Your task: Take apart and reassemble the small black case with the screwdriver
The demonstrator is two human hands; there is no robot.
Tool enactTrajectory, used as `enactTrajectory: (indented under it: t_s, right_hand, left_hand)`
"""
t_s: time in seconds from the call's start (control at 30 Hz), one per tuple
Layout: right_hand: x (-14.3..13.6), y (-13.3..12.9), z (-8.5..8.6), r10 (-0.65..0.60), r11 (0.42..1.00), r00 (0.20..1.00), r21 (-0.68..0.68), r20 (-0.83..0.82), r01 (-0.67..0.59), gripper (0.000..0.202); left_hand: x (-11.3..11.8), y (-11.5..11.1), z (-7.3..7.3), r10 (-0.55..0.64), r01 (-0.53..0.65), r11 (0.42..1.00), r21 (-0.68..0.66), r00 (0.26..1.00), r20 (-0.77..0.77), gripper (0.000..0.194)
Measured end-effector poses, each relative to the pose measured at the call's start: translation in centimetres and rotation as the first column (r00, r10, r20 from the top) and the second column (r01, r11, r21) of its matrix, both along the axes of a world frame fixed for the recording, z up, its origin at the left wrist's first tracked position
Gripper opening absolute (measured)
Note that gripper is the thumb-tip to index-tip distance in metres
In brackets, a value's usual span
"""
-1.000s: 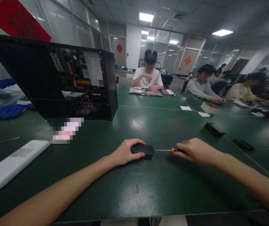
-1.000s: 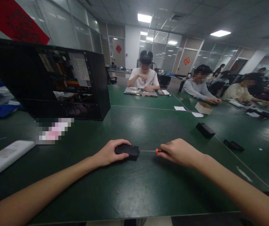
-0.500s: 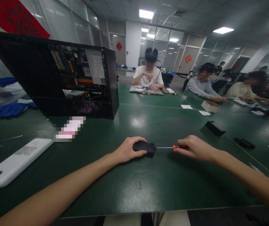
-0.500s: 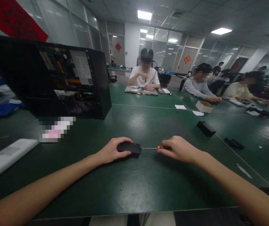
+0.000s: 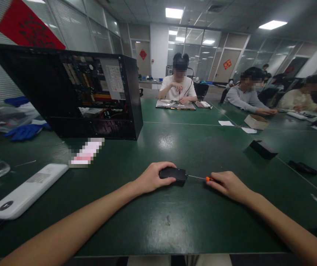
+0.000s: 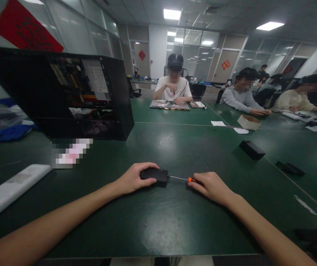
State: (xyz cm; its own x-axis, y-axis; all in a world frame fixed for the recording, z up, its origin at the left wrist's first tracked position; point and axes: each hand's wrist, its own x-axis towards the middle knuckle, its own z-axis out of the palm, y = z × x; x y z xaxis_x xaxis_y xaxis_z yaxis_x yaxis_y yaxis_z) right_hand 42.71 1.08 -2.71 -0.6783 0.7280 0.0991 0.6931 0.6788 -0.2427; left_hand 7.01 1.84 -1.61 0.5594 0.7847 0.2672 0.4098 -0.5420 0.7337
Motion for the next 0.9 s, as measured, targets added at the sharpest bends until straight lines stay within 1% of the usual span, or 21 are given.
enactTrajectory:
  t_s: [0.07, 0.1, 0.17, 0.23, 0.27, 0.33, 0.4, 0.43, 0.5, 0.53, 0.57, 0.63, 0.7, 0.73, 0.8, 0.9]
  right_hand:
    - [0.1, -0.2, 0.1, 0.009, 1.0, 1.0, 0.017, -0.007, -0.008, 0.049]
    - [0.2, -0.2, 0.5, 0.02, 0.999, 1.0, 0.041, -0.003, -0.02, 0.047]
    - [0.3, -0.2, 1.8, 0.061, 0.987, 0.997, 0.147, 0.042, -0.067, 0.043]
    - [0.3, -0.1, 3.9, 0.113, 0.941, 0.982, 0.301, 0.149, -0.154, 0.039]
    - [0.2, 0.0, 5.2, 0.135, 0.904, 0.967, 0.372, 0.217, -0.21, 0.037]
    - [-0.5, 0.2, 8.0, 0.162, 0.828, 0.922, 0.459, 0.353, -0.321, 0.031]
    - [-1.6, 0.4, 10.6, 0.176, 0.76, 0.867, 0.496, 0.465, -0.42, 0.022]
    - [-2.4, 0.5, 11.7, 0.182, 0.735, 0.842, 0.499, 0.508, -0.46, 0.017]
    - [-3.9, 0.7, 13.6, 0.193, 0.714, 0.8, 0.478, 0.569, -0.512, 0.012]
    - [-4.6, 0.8, 14.3, 0.198, 0.722, 0.785, 0.454, 0.587, -0.521, 0.012]
    - [-5.2, 1.0, 14.9, 0.198, 0.746, 0.776, 0.421, 0.599, -0.516, 0.014]
    - [-6.0, 1.6, 15.6, 0.183, 0.822, 0.774, 0.337, 0.606, -0.459, 0.019]
    - [-6.0, 2.3, 15.7, 0.163, 0.898, 0.794, 0.245, 0.586, -0.365, 0.023]
    - [-5.7, 2.7, 15.4, 0.155, 0.927, 0.814, 0.202, 0.56, -0.316, 0.026]
    - [-4.6, 3.1, 14.4, 0.154, 0.966, 0.871, 0.113, 0.466, -0.232, 0.034]
    - [-2.6, 2.9, 11.9, 0.13, 0.991, 0.958, -0.056, 0.254, -0.12, 0.043]
  left_hand:
    - [0.0, 0.0, 0.0, -0.005, 0.005, 1.0, 0.0, 1.0, 0.003, 0.037]
    - [0.0, 0.0, 0.0, -0.007, 0.007, 1.0, 0.0, 1.0, 0.006, 0.037]
    - [0.0, 0.0, 0.0, -0.008, 0.008, 1.0, -0.005, 1.0, 0.011, 0.037]
    - [0.1, 0.0, 0.0, -0.002, 0.002, 1.0, -0.016, 1.0, 0.009, 0.036]
    - [0.1, 0.0, 0.0, 0.004, -0.004, 1.0, -0.021, 1.0, 0.007, 0.037]
    - [0.1, 0.0, 0.0, 0.014, -0.014, 1.0, -0.027, 1.0, 0.008, 0.038]
    - [0.1, 0.0, 0.0, 0.015, -0.014, 0.999, -0.028, 1.0, 0.011, 0.039]
    - [0.1, 0.0, -0.1, 0.012, -0.012, 1.0, -0.027, 1.0, 0.012, 0.039]
    - [0.1, 0.0, -0.2, 0.011, -0.011, 1.0, -0.022, 1.0, 0.01, 0.039]
    - [0.1, 0.0, -0.2, 0.012, -0.012, 1.0, -0.019, 1.0, 0.009, 0.039]
    - [0.1, 0.0, -0.2, 0.013, -0.013, 1.0, -0.017, 1.0, 0.009, 0.039]
    - [0.1, 0.0, -0.3, 0.008, -0.008, 1.0, -0.016, 1.0, 0.009, 0.04]
    - [0.1, 0.0, -0.3, 0.001, -0.001, 1.0, -0.014, 1.0, 0.008, 0.04]
    - [0.0, 0.0, -0.3, 0.0, 0.0, 1.0, -0.013, 1.0, 0.007, 0.04]
    - [0.0, 0.0, -0.2, -0.003, 0.003, 1.0, -0.01, 1.0, 0.007, 0.039]
    - [0.1, 0.0, -0.1, -0.007, 0.007, 1.0, -0.006, 1.0, 0.0, 0.039]
